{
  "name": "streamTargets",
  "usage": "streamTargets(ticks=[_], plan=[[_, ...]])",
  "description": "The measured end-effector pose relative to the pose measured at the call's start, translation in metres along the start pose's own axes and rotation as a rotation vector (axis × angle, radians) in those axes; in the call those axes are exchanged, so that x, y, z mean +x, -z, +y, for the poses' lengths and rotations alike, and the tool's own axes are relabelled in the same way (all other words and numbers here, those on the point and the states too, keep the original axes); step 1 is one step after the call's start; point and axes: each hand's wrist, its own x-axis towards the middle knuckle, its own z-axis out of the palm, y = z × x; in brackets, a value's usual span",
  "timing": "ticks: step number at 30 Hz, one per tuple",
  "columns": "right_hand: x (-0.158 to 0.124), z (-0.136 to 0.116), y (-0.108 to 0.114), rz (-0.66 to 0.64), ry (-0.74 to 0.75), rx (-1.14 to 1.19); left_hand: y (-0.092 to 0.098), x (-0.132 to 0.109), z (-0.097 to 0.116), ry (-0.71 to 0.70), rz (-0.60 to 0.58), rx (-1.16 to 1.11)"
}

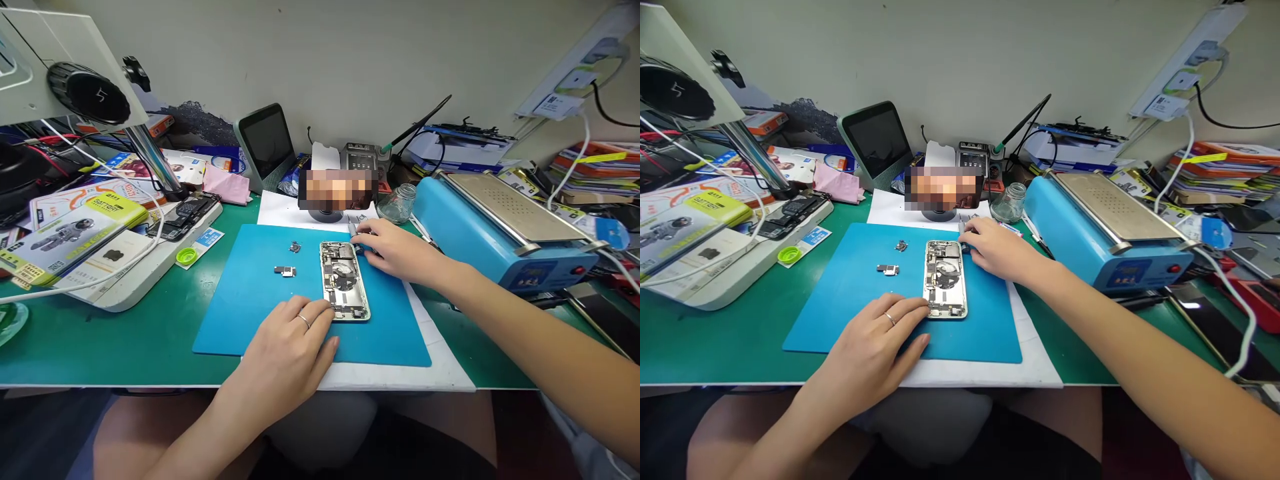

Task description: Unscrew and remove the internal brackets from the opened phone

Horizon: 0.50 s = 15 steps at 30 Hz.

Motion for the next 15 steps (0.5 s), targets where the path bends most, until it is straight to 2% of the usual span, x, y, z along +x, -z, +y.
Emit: streamTargets(ticks=[6, 15], plan=[[-0.001, 0.007, -0.003, -0.005, 0.019, -0.042, 0.002, 0.001, 0.000, 0.033, -0.002, -0.002], [0.002, 0.012, -0.003, 0.011, 0.200, -0.140, 0.002, 0.002, 0.000, 0.006, -0.041, 0.011]])
